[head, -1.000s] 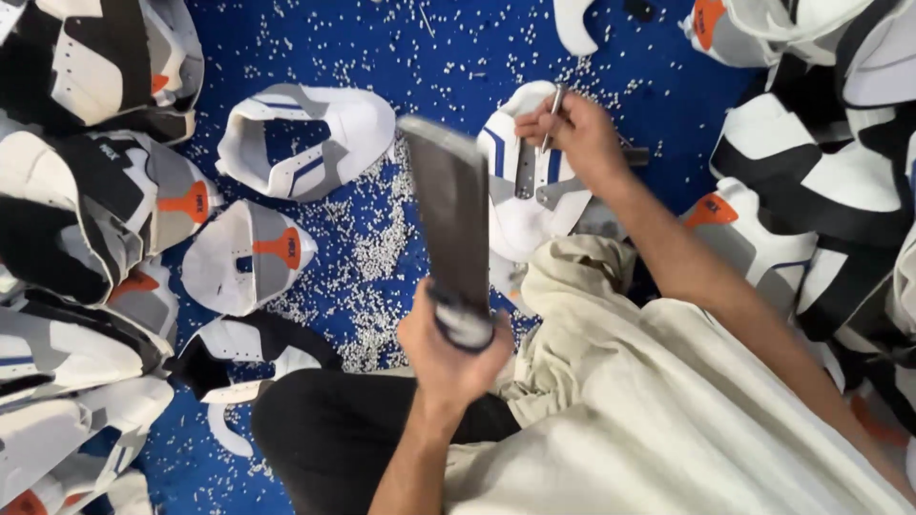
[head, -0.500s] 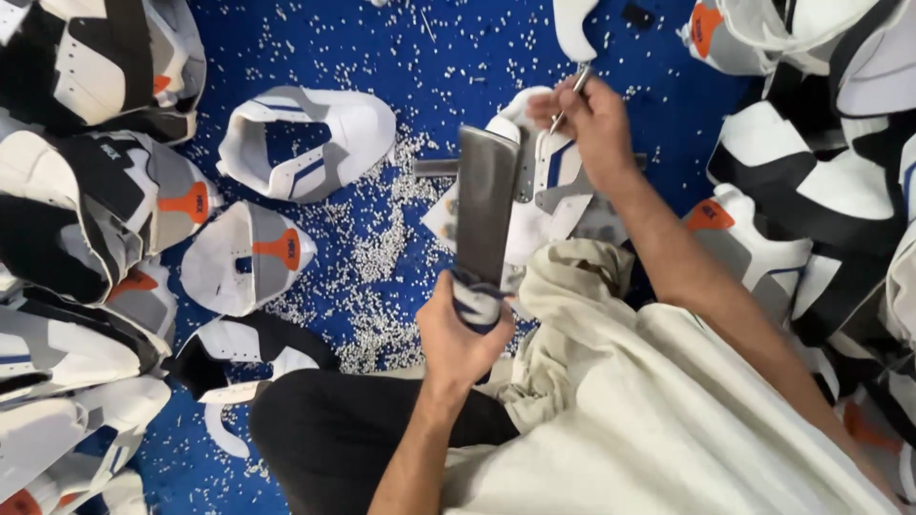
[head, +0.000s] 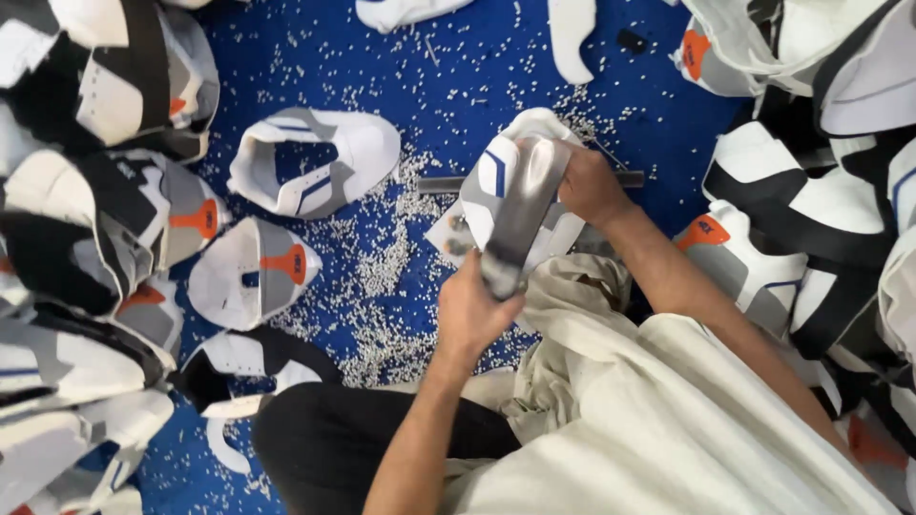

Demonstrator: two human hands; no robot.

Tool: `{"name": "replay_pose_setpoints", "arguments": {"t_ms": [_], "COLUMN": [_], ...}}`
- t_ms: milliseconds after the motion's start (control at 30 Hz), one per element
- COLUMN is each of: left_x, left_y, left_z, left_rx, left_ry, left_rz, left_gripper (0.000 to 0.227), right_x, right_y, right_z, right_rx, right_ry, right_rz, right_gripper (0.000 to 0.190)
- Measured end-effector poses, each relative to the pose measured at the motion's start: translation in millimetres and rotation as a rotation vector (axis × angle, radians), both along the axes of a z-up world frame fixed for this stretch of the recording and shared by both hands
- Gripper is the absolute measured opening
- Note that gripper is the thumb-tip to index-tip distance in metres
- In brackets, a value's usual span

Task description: Punching decorative or functional holes into shoe upper components using a manual punch tool and a metal die.

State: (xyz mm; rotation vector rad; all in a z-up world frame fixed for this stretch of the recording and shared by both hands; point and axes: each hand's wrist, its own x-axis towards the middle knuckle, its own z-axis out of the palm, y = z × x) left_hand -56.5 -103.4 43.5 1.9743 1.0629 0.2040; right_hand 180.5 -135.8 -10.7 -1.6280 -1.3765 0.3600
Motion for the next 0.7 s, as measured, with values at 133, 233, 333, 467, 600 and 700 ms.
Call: {"name": "replay_pose_setpoints", "arguments": {"t_ms": [133,233,333,467,600,700], "left_x": [-40.0,-54.9,-67.8,-71.6,-73.8,-80.2], "left_y": [-20.0,-22.5,-27.2,-33.0,-32.8,-37.7], "left_z": [9.5,36.8,46.7,70.3,123.7,156.8], "left_rx": [-0.115,-0.083,-0.047,0.009,0.205,-0.115], "left_ry": [-0.007,-0.089,-0.100,-0.186,-0.329,-0.638], "left_rz": [0.086,0.201,0.261,0.290,0.187,0.189], "left_gripper": [0.047,0.044,0.035,0.034,0.049,0.044], "right_x": [21.3,31.1,0.1,-33.4,-37.3,-34.8], "right_y": [1.6,17.6,16.7,15.2,17.8,20.1], "right_z": [-75.8,-50.4,-24.7,-47.8,-61.3,-72.0], "right_rx": [0.108,0.278,-0.034,-0.230,-0.286,-0.271], "right_ry": [0.634,1.196,1.042,0.945,1.029,1.009], "right_rz": [-0.077,-0.190,-0.133,0.170,0.131,0.162], "right_gripper": [0.017,0.020,0.004,0.006,0.007,0.005]}}
